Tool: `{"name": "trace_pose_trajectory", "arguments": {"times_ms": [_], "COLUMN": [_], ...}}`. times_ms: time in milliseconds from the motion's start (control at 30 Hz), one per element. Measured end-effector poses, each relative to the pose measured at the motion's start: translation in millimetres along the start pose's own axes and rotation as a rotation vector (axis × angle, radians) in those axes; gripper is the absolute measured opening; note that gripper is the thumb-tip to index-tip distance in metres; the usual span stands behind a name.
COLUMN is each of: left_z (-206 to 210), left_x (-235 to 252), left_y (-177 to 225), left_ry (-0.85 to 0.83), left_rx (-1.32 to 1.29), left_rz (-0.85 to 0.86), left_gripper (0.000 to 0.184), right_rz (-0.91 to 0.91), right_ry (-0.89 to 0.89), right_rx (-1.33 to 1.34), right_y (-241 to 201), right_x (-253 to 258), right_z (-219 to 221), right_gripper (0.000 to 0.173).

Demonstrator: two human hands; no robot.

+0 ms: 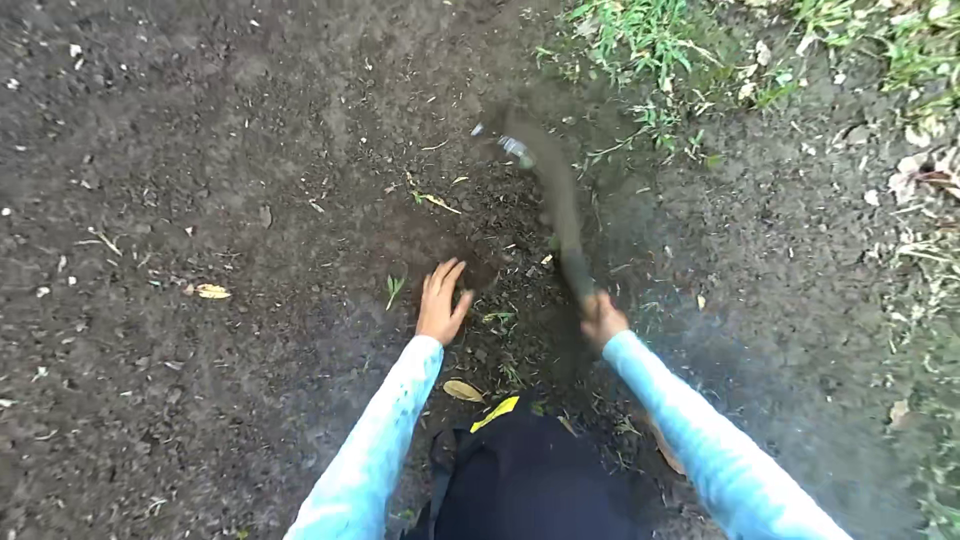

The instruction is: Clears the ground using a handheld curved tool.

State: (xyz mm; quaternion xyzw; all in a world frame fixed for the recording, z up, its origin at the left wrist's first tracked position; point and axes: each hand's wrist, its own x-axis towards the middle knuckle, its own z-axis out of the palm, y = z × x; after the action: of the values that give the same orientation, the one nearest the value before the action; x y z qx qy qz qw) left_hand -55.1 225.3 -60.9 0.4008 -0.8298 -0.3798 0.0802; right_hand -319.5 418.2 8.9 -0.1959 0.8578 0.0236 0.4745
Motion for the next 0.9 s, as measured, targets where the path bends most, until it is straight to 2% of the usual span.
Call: {"name": "trace_pose_trajectory", "arguments": {"times_ms": [67, 167, 233, 333, 367, 433, 533, 600, 667, 767, 833, 900], "left_z": [-16.8, -36.7, -31.8, -14.7, -9.2, -6.9, -12.2, -16.5, -21.2, -27.7, -26.6, -28.2], "left_x": [-37.1, -93.9, -119.8, -129.7, -128.1, -113.9, -85.6, -67.2, -49.3, -19.6, -2.3, 12.3], "left_y": [-9.1, -33.1, -38.1, -37.9, -36.3, -35.2, -21.9, -16.4, -16.9, -23.1, -32.9, -35.2], "left_ry": [0.144, 0.442, 0.544, 0.605, 0.608, 0.642, 0.672, 0.671, 0.652, 0.600, 0.613, 0.624], "left_rx": [0.022, 0.062, 0.060, 0.002, -0.010, -0.028, -0.101, -0.134, -0.107, -0.078, -0.054, -0.078], "left_rz": [-0.152, -0.475, -0.660, -0.756, -0.758, -0.753, -0.737, -0.693, -0.687, -0.791, -0.849, -0.865], "left_gripper": [0.063, 0.073, 0.080, 0.080, 0.079, 0.077, 0.075, 0.073, 0.075, 0.077, 0.077, 0.077], "right_rz": [0.005, 0.059, 0.080, 0.133, 0.169, 0.227, 0.287, 0.287, 0.248, 0.223, 0.233, 0.238], "right_ry": [-0.080, -0.006, 0.151, 0.363, 0.379, 0.274, 0.085, 0.089, 0.170, 0.237, 0.152, 0.030], "right_rx": [-0.117, 0.067, 0.344, 0.728, 0.736, 0.465, 0.181, 0.189, 0.312, 0.529, 0.422, 0.250], "right_y": [42.4, 85.6, 85.9, 53.1, 53.2, 82.8, 156.5, 182.9, 174.6, 131.8, 129.5, 157.0], "right_x": [-36.2, -67.5, -58.1, -21.6, -9.9, -7.5, -56.3, -83.6, -88.0, -55.2, -44.1, -62.7], "right_z": [20.2, 20.0, -1.8, -44.2, -45.3, -13.3, 38.1, 34.3, 5.6, -32.2, -15.7, 20.8], "right_gripper": [0.073, 0.067, 0.066, 0.064, 0.067, 0.077, 0.077, 0.072, 0.070, 0.073, 0.078, 0.080]}}
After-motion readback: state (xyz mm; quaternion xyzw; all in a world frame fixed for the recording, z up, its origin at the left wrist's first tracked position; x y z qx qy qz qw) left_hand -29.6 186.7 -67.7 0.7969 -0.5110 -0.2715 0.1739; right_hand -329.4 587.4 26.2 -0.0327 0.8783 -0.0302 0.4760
